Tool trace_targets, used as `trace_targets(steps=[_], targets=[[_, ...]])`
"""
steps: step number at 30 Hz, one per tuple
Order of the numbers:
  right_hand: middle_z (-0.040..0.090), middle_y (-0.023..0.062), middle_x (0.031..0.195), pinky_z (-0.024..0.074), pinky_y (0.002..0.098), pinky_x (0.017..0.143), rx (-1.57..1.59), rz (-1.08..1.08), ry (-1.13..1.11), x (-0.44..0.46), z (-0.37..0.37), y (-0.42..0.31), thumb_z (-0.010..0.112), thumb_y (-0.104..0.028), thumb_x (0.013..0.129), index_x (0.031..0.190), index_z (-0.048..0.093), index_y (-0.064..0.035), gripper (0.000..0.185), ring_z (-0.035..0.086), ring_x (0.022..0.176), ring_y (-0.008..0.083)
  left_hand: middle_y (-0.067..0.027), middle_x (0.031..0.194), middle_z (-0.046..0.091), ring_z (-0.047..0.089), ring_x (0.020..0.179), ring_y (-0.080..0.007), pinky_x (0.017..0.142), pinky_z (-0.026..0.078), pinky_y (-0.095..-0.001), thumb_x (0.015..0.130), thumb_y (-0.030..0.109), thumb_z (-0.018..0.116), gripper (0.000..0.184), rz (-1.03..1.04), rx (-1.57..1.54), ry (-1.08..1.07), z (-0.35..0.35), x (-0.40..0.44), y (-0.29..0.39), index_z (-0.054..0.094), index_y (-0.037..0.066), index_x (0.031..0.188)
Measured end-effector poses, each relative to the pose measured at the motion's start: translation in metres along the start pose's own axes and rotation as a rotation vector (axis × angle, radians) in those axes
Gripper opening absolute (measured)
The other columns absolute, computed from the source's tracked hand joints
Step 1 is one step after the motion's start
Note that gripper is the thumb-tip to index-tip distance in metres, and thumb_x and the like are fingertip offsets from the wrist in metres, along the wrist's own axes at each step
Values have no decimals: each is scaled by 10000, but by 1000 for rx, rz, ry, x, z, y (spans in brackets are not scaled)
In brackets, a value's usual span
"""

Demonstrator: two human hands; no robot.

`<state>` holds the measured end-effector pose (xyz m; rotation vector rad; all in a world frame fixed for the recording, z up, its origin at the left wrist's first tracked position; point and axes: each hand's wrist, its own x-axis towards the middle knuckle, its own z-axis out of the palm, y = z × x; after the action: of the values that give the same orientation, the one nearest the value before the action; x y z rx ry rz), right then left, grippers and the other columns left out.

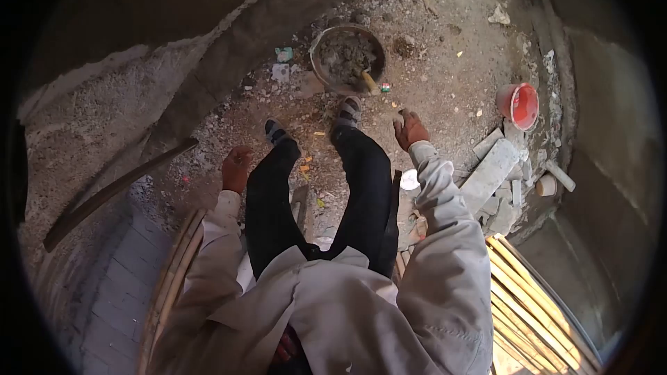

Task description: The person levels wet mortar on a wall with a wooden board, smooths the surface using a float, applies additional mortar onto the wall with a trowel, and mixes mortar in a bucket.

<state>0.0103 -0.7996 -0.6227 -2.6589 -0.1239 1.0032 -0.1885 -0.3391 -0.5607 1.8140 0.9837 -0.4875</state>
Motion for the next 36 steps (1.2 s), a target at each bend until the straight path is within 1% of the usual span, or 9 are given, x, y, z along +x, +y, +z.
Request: trace_targets(steps=[10, 13, 15, 17, 22, 25, 29, 35, 36], targets=[[673, 224, 909, 542, 429, 730, -295, 305, -148, 200, 178, -79, 623, -519, 864, 1194, 505, -27, 603, 679, 857, 358, -119, 1063, 670, 649, 983, -218, 860, 508, -349, 921, 125, 589, 259, 47, -143, -189, 106, 106, -41, 615, 7, 1150], [663, 221, 910, 551, 392, 551, 504, 488, -528, 148, 85, -100, 526, -480, 934, 1238, 482, -13, 559, 678, 682, 330, -116, 1067, 660, 640, 989, -210, 877, 498, -347, 926, 127, 584, 261, 128, -177, -319, 154, 152, -35, 604, 2, 1153], [661, 198, 927, 510, 358, 416, 244, 379, -368, 149, 59, -105, 533, -455, 942, 1222, 489, -14, 524, 636, 533, 277, -148, 1078, 677, 666, 975, -261, 852, 517, -368, 903, 109, 594, 273, 162, -220, -327, 172, 172, -28, 613, -18, 1144], [605, 97, 755, 539, 383, 584, 153, 326, -352, 174, 43, -112, 537, -366, 960, 1220, 521, -21, 433, 596, 597, 232, -143, 1185, 609, 613, 1049, -216, 903, 489, -334, 913, 134, 606, 363, 173, -242, -385, 184, 195, -25, 534, -10, 1239], [669, 237, 914, 520, 442, 784, -456, -169, -330, 306, 129, -100, 456, -272, 966, 1092, 590, -28, 305, 655, 830, 371, -281, 1400, 400, 444, 1271, -389, 1047, 383, -431, 854, 235, 689, 757, 399, -78, -207, 200, 239, 4, 291, -74, 1419], [672, 257, 937, 526, 493, 825, -456, -64, -263, 280, 128, -122, 385, -200, 959, 1085, 587, -25, 296, 664, 911, 415, -360, 1462, 252, 291, 1370, -459, 1129, 274, -448, 846, 314, 696, 911, 558, 12, -130, 204, 261, 12, 173, -145, 1435], [618, 202, 694, 541, 463, 633, -573, -290, -131, 207, 104, -100, 376, -110, 975, 1033, 549, -64, 188, 662, 671, 366, -350, 1479, 240, 272, 1388, -447, 1149, 240, -450, 862, 343, 678, 919, 688, 33, -105, 211, 286, 8, 153, -127, 1452], [618, 129, 854, 491, 411, 697, -939, -560, 286, 157, 48, -65, 503, -200, 915, 1190, 508, -97, 293, 634, 758, 268, -339, 1488, 241, 265, 1394, -443, 1150, 237, -453, 861, 329, 670, 894, 879, -48, -284, 216, 309, 6, 168, -102, 1463], [613, 131, 854, 500, 401, 659, -929, -266, 93, 171, 40, -90, 494, -203, 937, 1208, 516, -102, 290, 630, 747, 267, -351, 1400, 367, 395, 1310, -446, 1083, 337, -450, 861, 260, 668, 816, 930, 10, -166, 219, 309, 4, 225, -112, 1436]])
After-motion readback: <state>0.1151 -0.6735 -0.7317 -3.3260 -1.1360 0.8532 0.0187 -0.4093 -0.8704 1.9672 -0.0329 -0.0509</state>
